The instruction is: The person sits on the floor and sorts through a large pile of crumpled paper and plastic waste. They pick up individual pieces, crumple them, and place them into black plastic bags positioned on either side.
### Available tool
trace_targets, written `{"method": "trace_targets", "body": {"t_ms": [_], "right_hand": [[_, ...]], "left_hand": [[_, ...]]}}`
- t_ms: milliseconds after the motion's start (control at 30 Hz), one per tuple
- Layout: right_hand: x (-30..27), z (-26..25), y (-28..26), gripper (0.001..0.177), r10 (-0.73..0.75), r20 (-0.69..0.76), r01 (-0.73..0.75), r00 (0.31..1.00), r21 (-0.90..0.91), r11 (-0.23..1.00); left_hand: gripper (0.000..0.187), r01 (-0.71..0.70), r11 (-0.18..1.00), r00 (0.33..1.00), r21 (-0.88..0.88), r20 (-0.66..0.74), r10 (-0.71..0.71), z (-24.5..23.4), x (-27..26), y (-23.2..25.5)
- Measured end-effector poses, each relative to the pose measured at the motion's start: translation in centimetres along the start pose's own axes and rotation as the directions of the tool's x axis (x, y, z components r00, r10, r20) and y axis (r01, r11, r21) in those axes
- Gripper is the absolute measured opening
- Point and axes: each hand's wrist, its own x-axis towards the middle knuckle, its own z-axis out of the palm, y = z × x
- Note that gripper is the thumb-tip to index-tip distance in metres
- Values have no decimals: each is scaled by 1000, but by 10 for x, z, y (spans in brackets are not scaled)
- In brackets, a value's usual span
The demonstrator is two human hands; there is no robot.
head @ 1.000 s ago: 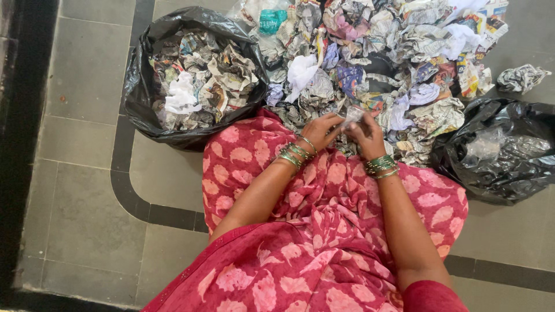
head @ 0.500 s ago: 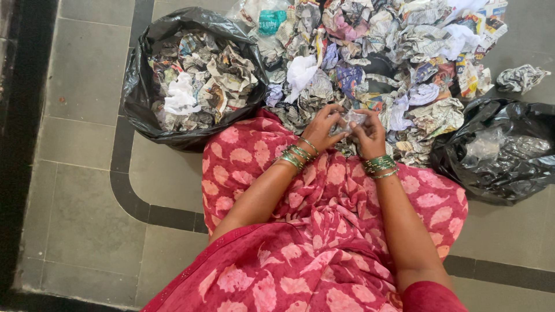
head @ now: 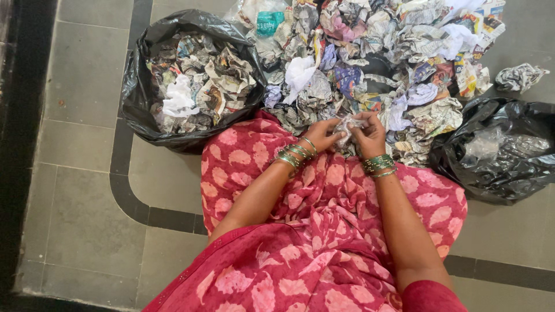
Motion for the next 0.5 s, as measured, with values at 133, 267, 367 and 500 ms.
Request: {"method": "trace_targets", "body": {"t_ms": [133,267,367,500], "right_hand": [[-5,13,-13,27,-104,-7,96,995,-323,942],[-10,23,-28,29,-134,104,159,985,-293,943],[-10,27,-34,33,-78,177,116,981,-215,970],[-6,23,-33,24,-48,194,69,980,-101,993]], "left_hand": [[32,-5,993,998,122,-63,13,2,-10,12],[28,-49,954,973,297,-200,112,-1,-8,12],[20,-81,875,905,478,-332,265,-8,-2,11],[25,-30,894,923,446,-330,196,-8,-1,5]]}}
